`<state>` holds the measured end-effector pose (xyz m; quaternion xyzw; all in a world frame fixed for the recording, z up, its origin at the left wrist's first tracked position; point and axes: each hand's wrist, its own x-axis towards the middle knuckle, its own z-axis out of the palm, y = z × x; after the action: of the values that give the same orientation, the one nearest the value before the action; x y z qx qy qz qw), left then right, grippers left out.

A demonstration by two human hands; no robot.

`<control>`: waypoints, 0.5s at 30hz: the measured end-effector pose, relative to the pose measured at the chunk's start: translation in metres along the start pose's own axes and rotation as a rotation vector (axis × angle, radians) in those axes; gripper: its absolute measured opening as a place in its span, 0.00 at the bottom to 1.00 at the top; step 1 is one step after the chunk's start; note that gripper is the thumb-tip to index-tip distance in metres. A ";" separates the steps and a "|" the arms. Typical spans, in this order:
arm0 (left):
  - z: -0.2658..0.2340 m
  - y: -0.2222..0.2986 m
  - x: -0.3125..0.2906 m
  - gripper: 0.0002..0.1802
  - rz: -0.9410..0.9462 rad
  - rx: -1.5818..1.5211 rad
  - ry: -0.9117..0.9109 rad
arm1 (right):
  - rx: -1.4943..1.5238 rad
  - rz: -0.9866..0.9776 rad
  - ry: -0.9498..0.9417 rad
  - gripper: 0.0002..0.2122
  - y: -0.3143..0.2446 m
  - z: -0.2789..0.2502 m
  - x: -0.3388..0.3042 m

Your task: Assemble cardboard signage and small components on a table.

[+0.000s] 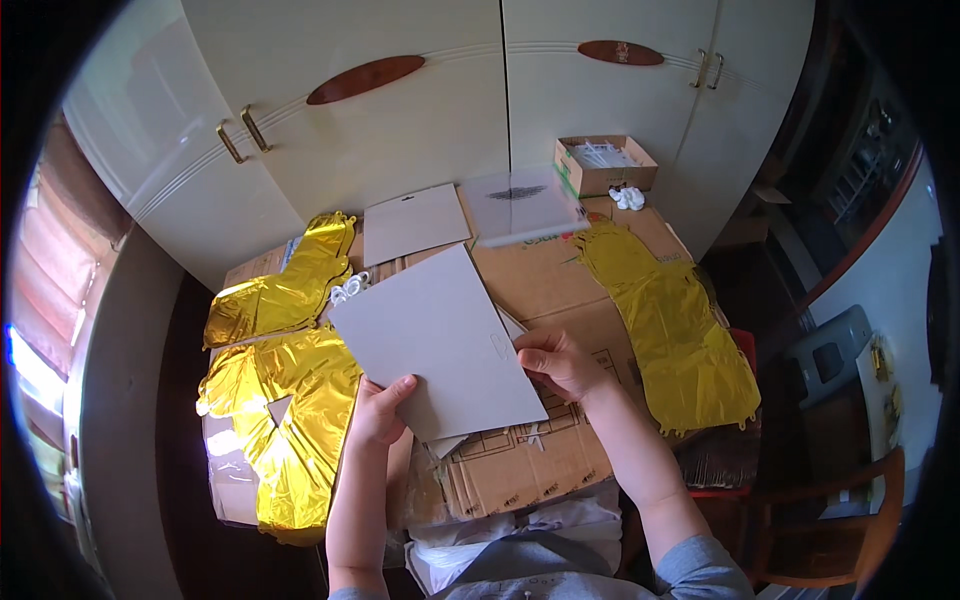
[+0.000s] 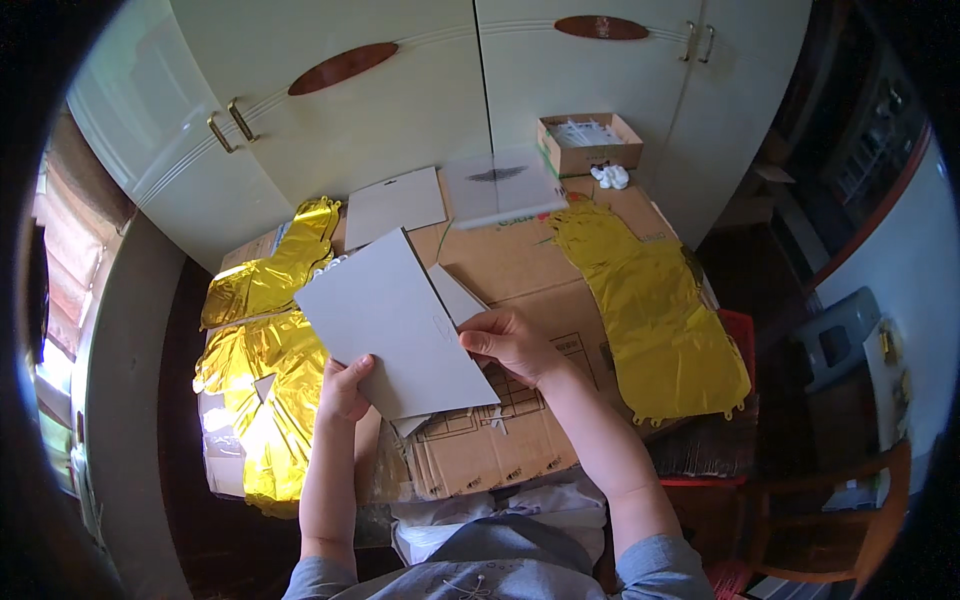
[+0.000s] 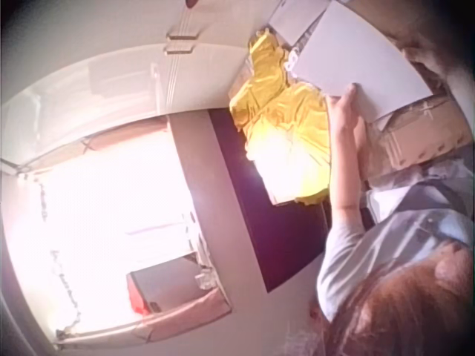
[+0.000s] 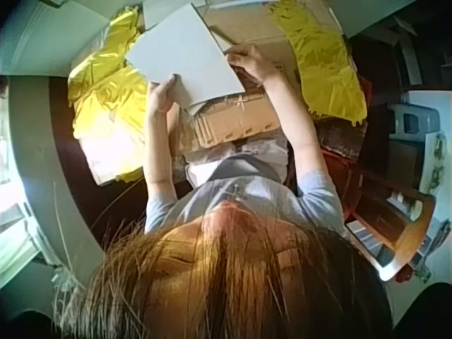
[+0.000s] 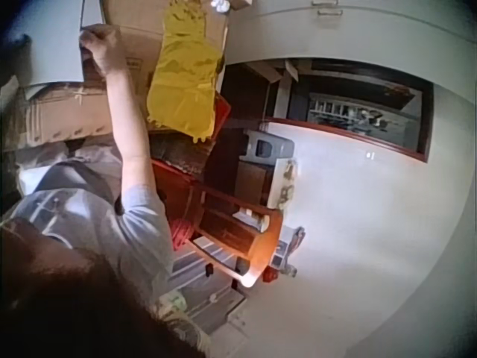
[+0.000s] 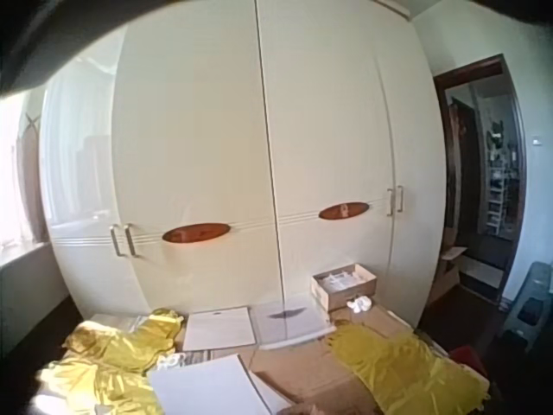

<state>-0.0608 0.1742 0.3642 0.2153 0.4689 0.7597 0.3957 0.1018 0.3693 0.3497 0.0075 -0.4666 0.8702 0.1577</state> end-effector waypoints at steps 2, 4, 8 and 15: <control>-0.002 -0.001 0.000 0.15 0.010 0.023 0.014 | -0.060 -0.018 0.048 0.09 -0.001 0.002 0.002; -0.008 -0.003 0.002 0.14 0.019 0.058 0.013 | -0.147 -0.028 0.096 0.08 -0.010 0.007 0.001; -0.003 -0.004 0.001 0.12 0.071 0.091 0.052 | -0.448 -0.213 0.186 0.07 0.000 0.001 0.006; -0.002 -0.005 0.002 0.12 0.134 0.141 0.087 | -0.673 -0.337 0.292 0.06 -0.001 0.010 0.005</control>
<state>-0.0613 0.1758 0.3586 0.2402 0.5225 0.7583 0.3070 0.0961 0.3629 0.3566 -0.0918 -0.6905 0.6228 0.3562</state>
